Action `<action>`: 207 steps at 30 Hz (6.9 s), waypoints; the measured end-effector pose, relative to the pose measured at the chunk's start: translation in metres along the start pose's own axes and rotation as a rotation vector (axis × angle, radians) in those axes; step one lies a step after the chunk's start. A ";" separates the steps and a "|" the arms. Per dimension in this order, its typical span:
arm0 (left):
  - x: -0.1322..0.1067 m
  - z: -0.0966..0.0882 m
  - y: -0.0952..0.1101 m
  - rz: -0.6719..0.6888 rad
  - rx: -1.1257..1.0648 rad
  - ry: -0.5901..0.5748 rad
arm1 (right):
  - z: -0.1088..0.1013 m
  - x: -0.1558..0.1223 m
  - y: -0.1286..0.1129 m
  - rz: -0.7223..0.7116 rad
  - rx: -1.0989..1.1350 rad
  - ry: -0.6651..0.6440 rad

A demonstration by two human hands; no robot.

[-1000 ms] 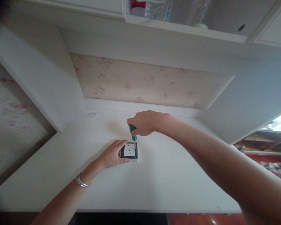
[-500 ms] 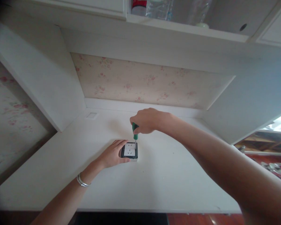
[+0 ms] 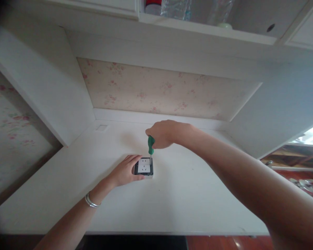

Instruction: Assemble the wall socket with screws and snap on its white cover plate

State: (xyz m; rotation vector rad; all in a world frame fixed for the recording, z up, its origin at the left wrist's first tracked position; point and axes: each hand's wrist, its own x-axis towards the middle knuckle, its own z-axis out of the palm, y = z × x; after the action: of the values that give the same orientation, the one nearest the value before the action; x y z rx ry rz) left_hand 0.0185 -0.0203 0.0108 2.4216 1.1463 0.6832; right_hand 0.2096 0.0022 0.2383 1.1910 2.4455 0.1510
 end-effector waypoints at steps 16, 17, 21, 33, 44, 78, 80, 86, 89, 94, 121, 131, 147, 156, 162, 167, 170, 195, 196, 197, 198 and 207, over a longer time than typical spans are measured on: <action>0.000 -0.001 0.000 -0.010 0.002 -0.017 | -0.003 0.010 -0.003 0.095 -0.026 -0.057; 0.000 -0.001 0.000 -0.006 0.005 -0.019 | -0.002 0.010 -0.003 0.097 -0.027 -0.056; 0.000 -0.001 -0.001 0.000 0.014 -0.024 | 0.002 0.007 -0.002 0.044 0.017 -0.049; 0.000 -0.002 0.000 -0.002 -0.009 -0.010 | 0.001 0.008 -0.011 -0.039 0.005 0.019; 0.000 -0.001 -0.001 -0.010 -0.029 0.003 | 0.006 0.013 -0.013 0.168 -0.005 0.032; 0.001 0.000 0.000 0.003 -0.012 0.005 | 0.006 -0.001 -0.002 -0.035 0.071 -0.024; 0.001 0.000 -0.001 -0.002 -0.010 0.009 | 0.005 0.000 -0.002 -0.052 0.045 -0.004; 0.000 0.000 0.001 -0.011 -0.012 0.016 | 0.004 0.000 -0.010 0.021 -0.018 0.044; 0.000 0.000 0.000 -0.006 -0.010 0.024 | 0.007 0.002 -0.013 0.070 -0.013 0.053; 0.000 0.001 -0.001 0.003 -0.010 0.029 | 0.011 0.003 -0.014 0.149 0.001 0.061; -0.002 0.002 -0.001 0.003 -0.018 0.043 | 0.011 0.007 -0.011 0.110 0.074 0.063; -0.001 0.001 0.000 0.002 -0.014 0.030 | 0.008 0.006 -0.008 -0.017 0.062 0.049; -0.001 0.001 0.000 -0.007 -0.033 0.043 | 0.010 0.005 -0.013 0.048 0.031 0.104; -0.001 0.001 -0.001 -0.005 -0.045 0.034 | 0.017 0.000 -0.006 0.086 0.062 0.117; 0.000 0.003 -0.003 -0.014 -0.046 0.030 | 0.028 -0.005 -0.005 0.156 0.064 0.166; 0.000 0.004 -0.004 -0.020 -0.042 0.028 | 0.032 -0.006 -0.006 0.046 0.132 0.181; 0.001 0.004 -0.004 -0.034 -0.038 0.029 | 0.032 -0.006 -0.002 -0.014 0.167 0.158; 0.001 0.006 -0.008 -0.038 -0.064 0.018 | 0.016 -0.005 -0.005 0.040 0.201 0.071; 0.001 0.006 -0.008 -0.037 -0.060 0.013 | 0.018 -0.005 -0.004 0.056 0.180 0.083; 0.001 0.006 -0.008 -0.036 -0.056 0.009 | 0.019 -0.005 -0.003 0.066 0.161 0.094; 0.001 0.006 -0.008 -0.034 -0.052 0.005 | 0.020 -0.005 -0.002 0.072 0.147 0.103; 0.001 0.006 -0.007 -0.014 -0.064 0.015 | 0.037 -0.010 -0.007 0.052 0.151 0.187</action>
State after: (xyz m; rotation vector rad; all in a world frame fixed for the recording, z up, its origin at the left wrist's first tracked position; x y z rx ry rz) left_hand 0.0179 -0.0164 0.0026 2.3573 1.1287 0.7235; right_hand 0.2251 -0.0125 0.2062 1.3613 2.6285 0.0976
